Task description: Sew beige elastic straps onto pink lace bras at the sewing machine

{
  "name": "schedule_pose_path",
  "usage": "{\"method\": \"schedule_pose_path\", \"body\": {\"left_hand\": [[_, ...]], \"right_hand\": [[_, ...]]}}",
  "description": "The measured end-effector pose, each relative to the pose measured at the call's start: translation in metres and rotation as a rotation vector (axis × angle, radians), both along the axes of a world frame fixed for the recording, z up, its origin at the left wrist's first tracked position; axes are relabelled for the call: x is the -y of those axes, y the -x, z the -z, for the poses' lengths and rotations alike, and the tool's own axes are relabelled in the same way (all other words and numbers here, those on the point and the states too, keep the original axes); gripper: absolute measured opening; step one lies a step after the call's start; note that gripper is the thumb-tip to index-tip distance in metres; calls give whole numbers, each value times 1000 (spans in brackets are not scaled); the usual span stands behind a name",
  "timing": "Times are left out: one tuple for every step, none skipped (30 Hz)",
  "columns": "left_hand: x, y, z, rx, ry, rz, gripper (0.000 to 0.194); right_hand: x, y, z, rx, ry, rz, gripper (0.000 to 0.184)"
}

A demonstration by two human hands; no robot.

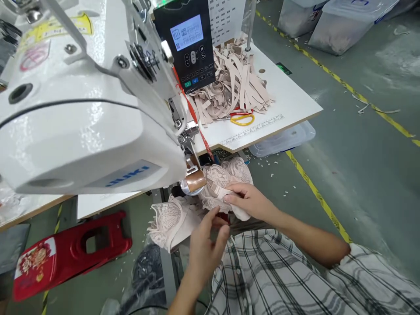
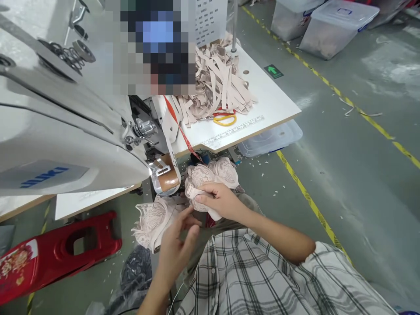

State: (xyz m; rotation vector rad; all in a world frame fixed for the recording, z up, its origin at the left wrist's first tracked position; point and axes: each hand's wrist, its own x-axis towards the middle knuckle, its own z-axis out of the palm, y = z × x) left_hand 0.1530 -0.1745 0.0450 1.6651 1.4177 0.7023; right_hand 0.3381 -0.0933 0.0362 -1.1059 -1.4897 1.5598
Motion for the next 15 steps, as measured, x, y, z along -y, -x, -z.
{"method": "schedule_pose_path", "body": {"left_hand": [[-4,4,-1,-14,-72,-52,33],[-7,8,-1,-18,-160,-93,29],[-11,11,-2,-14,-249,-114,29],[-16,13,-3,-6,-329,-108,34],[-20,14,-5,-1,-382,-69,42],[-25,15,-8,-3,-409,2,49],[-30,16,-12,-14,-412,92,56],[-34,17,-15,-37,-401,177,61],[-38,18,-18,-68,-388,245,64],[-41,19,-21,-108,-379,289,61],[-44,20,-21,-149,-374,304,53],[-45,22,-21,-183,-384,295,41],[-46,24,-19,-211,-412,279,26],[-46,26,-16,-233,-472,263,14],[-45,27,-13,-256,-564,255,9]], "right_hand": [[0,0,0,4,0,-19,24],[0,-1,0,7,-8,-41,23],[0,-1,-1,14,-25,-65,21],[-1,-1,-2,26,-52,-92,19],[-2,-1,-4,45,-88,-123,18],[-3,-1,-6,66,-130,-160,17],[-4,-2,-8,89,-174,-199,17],[-5,-2,-11,112,-222,-239,18],[-6,-3,-13,139,-274,-279,19],[-7,-3,-14,172,-326,-318,20],[-7,-4,-15,210,-382,-355,20],[-8,-5,-16,252,-442,-387,20],[-8,-6,-16,300,-513,-405,20],[-7,-6,-15,354,-595,-400,21],[-6,-7,-14,409,-683,-377,21]]}}
